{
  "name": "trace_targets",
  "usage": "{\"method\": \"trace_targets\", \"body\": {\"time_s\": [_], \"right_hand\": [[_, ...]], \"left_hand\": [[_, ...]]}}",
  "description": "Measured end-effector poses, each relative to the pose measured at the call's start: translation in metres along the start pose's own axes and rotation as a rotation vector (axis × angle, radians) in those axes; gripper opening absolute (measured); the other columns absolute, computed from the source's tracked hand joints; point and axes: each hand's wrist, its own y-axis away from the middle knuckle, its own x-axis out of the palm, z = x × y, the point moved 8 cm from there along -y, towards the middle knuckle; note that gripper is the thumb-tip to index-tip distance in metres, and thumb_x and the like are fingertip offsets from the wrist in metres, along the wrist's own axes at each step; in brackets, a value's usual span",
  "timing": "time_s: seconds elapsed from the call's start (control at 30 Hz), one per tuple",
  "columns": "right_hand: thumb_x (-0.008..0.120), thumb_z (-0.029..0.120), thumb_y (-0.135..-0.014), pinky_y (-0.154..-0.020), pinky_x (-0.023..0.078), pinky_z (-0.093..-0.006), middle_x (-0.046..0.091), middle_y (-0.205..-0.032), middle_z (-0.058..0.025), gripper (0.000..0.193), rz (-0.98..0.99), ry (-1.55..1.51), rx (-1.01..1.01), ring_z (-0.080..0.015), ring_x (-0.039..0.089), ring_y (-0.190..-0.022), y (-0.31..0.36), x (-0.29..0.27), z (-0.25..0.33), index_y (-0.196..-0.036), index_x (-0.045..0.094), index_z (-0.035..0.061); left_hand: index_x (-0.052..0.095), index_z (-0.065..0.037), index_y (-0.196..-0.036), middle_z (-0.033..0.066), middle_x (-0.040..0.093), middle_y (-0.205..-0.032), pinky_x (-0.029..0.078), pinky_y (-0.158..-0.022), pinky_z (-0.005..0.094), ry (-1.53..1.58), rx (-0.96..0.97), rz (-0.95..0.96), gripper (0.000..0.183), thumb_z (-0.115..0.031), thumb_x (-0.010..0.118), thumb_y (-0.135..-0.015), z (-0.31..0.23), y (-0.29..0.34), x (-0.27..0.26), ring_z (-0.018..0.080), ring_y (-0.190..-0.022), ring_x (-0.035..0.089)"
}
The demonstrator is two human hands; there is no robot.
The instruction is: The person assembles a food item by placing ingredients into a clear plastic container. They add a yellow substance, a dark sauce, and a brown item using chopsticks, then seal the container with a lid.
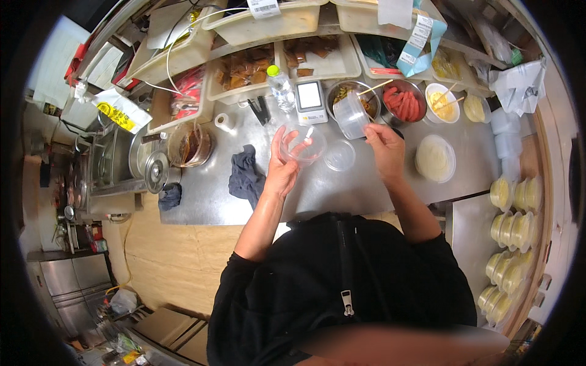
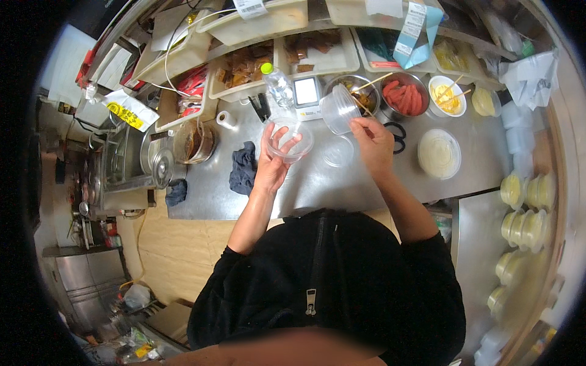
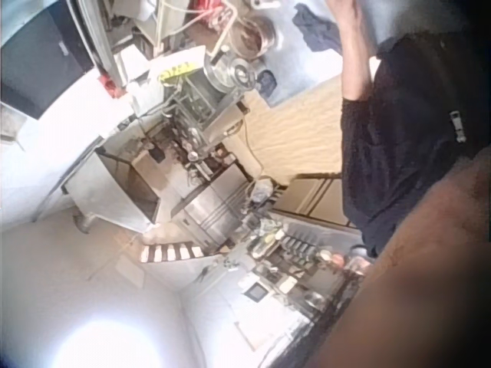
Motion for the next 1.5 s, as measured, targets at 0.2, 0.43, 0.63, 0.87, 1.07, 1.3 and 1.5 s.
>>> {"method": "trace_targets", "body": {"time_s": [0.2, 0.43, 0.63, 0.87, 1.07, 1.3, 1.5], "right_hand": [[0.066, 0.02, -0.091, -0.069, 0.047, -0.0232, 0.066, -0.085, 0.0, 0.022, 0.058, 0.008, 0.284, -0.0077, 0.058, -0.074, 0.034, -0.026, -0.051, -0.102, 0.069, 0.0015], [0.068, 0.025, -0.088, -0.067, 0.048, -0.0243, 0.069, -0.083, -0.0026, 0.027, -0.015, 0.107, 0.323, -0.0102, 0.06, -0.072, 0.055, -0.042, -0.068, -0.102, 0.07, 0.0028], [0.067, 0.017, -0.091, -0.072, 0.049, -0.023, 0.067, -0.088, -0.0016, 0.019, -0.019, 0.09, 0.336, -0.0089, 0.06, -0.076, 0.067, -0.038, -0.074, -0.102, 0.069, 0.0013], [0.065, 0.014, -0.092, -0.071, 0.05, -0.024, 0.068, -0.09, -0.0038, 0.018, 0.084, -0.034, 0.306, -0.0107, 0.063, -0.077, 0.073, -0.005, -0.061, -0.103, 0.068, -0.0003], [0.062, 0.01, -0.093, -0.07, 0.05, -0.0241, 0.067, -0.092, -0.0055, 0.016, 0.175, 0.005, 0.145, -0.0122, 0.063, -0.075, 0.075, -0.003, -0.057, -0.104, 0.068, 0.0007], [0.064, 0.01, -0.091, -0.067, 0.048, -0.0251, 0.067, -0.086, -0.0047, 0.01, -0.2, 0.025, 0.096, -0.0105, 0.06, -0.074, 0.061, -0.069, -0.064, -0.092, 0.069, 0.0014], [0.067, 0.009, -0.084, -0.07, 0.049, -0.0319, 0.066, -0.085, -0.0103, 0.011, -0.081, 0.578, -0.113, -0.0226, 0.062, -0.077, 0.091, -0.08, -0.058, -0.093, 0.068, 0.0042]], "left_hand": [[0.02, -0.014, -0.15, 0.009, 0.03, -0.144, 0.041, -0.101, 0.0479, -0.375, -0.223, 0.09, 0.11, -0.013, 0.088, -0.064, 0.073, 0.021, -0.052, 0.0332, -0.133, 0.039], [0.013, -0.002, -0.15, 0.0203, 0.034, -0.146, 0.027, -0.113, 0.0411, -1.207, -0.21, 0.148, 0.127, -0.014, 0.092, -0.051, 0.11, 0.027, -0.101, 0.0354, -0.136, 0.033], [0.011, 0.001, -0.149, 0.0265, 0.028, -0.149, 0.021, -0.114, 0.0446, -1.813, -0.143, 0.102, 0.115, -0.007, 0.083, -0.06, 0.043, 0.031, -0.083, 0.0408, -0.138, 0.025], [0.025, -0.003, -0.148, 0.0229, 0.032, -0.148, 0.026, -0.113, 0.044, -1.461, 0.204, 0.295, 0.117, -0.026, 0.092, -0.054, 0.04, -0.002, 0.036, 0.0394, -0.137, 0.031], [0.039, -0.002, -0.139, 0.0205, 0.044, -0.138, 0.039, -0.105, 0.0408, -1.379, 0.141, 0.257, 0.102, -0.02, 0.092, -0.054, 0.054, -0.008, 0.049, 0.0347, -0.129, 0.045], [0.031, -0.005, -0.141, 0.0165, 0.045, -0.134, 0.042, -0.105, 0.0382, -0.795, -0.061, 0.017, 0.096, 0.002, 0.085, -0.061, 0.057, 0.002, -0.005, 0.0289, -0.124, 0.048], [0.016, -0.015, -0.15, 0.0156, 0.03, -0.146, 0.041, -0.106, 0.0441, -0.627, -0.112, 0.091, 0.112, 0.007, 0.082, -0.061, 0.061, 0.004, -0.026, 0.0268, -0.138, 0.03]]}}
